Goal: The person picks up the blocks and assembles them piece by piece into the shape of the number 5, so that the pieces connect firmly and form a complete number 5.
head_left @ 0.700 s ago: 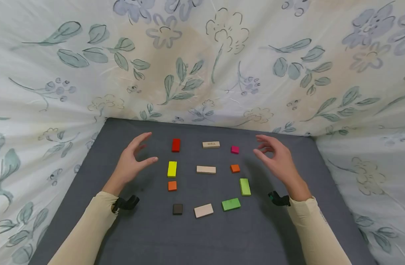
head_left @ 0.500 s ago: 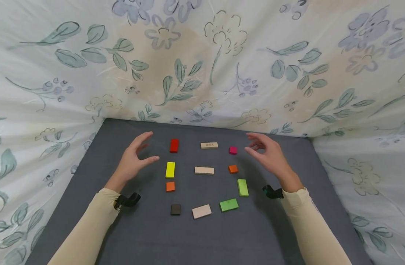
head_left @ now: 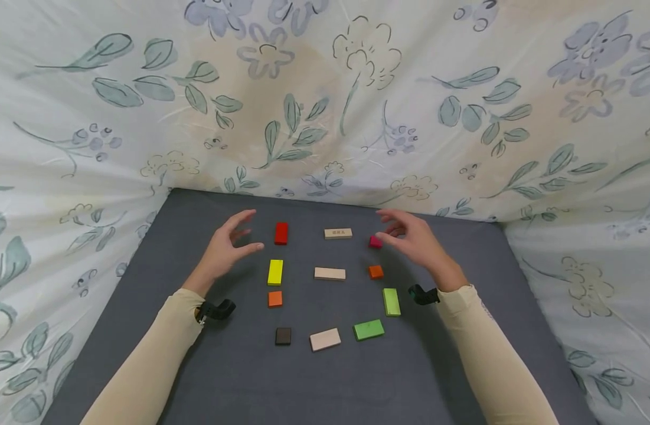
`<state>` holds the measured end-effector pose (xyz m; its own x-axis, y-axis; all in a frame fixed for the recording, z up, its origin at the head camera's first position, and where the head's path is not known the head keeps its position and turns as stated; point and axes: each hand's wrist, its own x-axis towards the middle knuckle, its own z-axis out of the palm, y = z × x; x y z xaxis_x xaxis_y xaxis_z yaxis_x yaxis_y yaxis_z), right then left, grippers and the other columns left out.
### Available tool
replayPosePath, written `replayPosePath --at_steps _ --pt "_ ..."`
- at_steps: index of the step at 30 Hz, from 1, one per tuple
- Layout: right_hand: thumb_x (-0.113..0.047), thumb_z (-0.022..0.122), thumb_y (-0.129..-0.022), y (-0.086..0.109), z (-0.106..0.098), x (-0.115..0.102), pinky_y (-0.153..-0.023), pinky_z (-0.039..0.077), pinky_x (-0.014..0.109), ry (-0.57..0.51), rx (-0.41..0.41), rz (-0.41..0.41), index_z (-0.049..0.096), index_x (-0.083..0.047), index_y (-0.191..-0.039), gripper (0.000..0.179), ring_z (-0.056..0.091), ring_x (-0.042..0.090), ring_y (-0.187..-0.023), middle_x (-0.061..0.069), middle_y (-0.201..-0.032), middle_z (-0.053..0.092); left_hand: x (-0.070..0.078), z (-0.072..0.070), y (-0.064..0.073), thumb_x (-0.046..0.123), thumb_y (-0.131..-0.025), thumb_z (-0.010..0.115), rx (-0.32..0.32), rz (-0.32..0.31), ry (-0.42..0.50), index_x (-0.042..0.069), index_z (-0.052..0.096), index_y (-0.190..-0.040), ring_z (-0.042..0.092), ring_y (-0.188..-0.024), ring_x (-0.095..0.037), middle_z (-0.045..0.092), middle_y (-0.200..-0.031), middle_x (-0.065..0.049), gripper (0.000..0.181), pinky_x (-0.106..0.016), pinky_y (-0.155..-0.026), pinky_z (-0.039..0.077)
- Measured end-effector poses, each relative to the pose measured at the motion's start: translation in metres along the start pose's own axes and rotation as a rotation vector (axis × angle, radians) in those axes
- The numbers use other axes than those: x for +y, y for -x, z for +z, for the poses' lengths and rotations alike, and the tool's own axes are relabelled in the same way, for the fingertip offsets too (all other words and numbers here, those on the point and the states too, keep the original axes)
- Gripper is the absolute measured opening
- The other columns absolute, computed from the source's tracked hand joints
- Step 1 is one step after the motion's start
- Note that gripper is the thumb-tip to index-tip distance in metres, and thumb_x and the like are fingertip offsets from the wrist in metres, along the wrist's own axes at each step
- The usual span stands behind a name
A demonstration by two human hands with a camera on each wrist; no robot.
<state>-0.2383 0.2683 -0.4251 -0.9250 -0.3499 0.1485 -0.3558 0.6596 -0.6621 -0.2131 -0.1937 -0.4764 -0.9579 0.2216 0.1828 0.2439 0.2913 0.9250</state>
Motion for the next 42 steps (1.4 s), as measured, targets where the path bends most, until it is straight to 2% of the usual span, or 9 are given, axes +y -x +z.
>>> replayPosePath --at_steps 7,16,23,33,42 --pt "-0.032 0.08 -0.102 -0.01 0.009 -0.001 -0.094 0.057 0.053 -0.02 -0.057 0.036 0.059 -0.019 -0.156 0.059 0.071 0.03 -0.113 0.016 -0.143 0.064 -0.004 0.002 -0.01 0.002 -0.098 0.081 0.0 -0.018 0.062 0.004 0.041 -0.166 0.038 -0.154 -0.04 0.04 -0.169 -0.017 0.079 -0.054 -0.123 0.037" --pt "-0.037 0.08 -0.102 -0.015 0.018 0.006 -0.092 0.059 0.055 -0.027 -0.084 0.08 0.059 -0.019 -0.155 0.06 0.071 0.031 -0.115 0.014 -0.143 0.064 -0.006 0.007 -0.023 0.0 -0.098 0.08 -0.006 -0.039 0.104 0.004 0.041 -0.166 0.038 -0.154 -0.04 0.041 -0.169 -0.017 0.078 -0.055 -0.123 0.036" --pt "-0.031 0.08 -0.102 -0.027 0.029 0.007 -0.095 0.059 0.056 -0.021 -0.13 0.087 0.059 -0.017 -0.154 0.058 0.07 0.034 -0.119 0.019 -0.144 0.065 -0.008 0.012 -0.033 -0.005 -0.096 0.079 -0.047 -0.05 0.072 0.002 0.038 -0.166 0.039 -0.153 -0.04 0.041 -0.168 -0.02 0.081 -0.055 -0.122 0.037" --pt "-0.024 0.078 -0.103 -0.04 0.043 0.012 -0.096 0.058 0.056 0.009 -0.165 0.067 0.059 -0.008 -0.153 0.056 0.069 0.035 -0.119 0.018 -0.14 0.066 -0.012 0.024 -0.043 -0.002 -0.096 0.08 -0.101 -0.092 0.048 0.001 0.039 -0.165 0.036 -0.154 -0.044 0.04 -0.168 -0.022 0.081 -0.056 -0.124 0.034" --pt "-0.023 0.079 -0.103 -0.05 0.056 0.014 -0.092 0.059 0.054 0.029 -0.186 0.1 0.06 -0.006 -0.152 0.055 0.07 0.035 -0.115 0.018 -0.135 0.068 -0.021 0.033 -0.049 0.001 -0.097 0.081 -0.142 -0.187 -0.041 0.001 0.037 -0.166 0.039 -0.152 -0.044 0.038 -0.169 -0.022 0.083 -0.056 -0.12 0.041"
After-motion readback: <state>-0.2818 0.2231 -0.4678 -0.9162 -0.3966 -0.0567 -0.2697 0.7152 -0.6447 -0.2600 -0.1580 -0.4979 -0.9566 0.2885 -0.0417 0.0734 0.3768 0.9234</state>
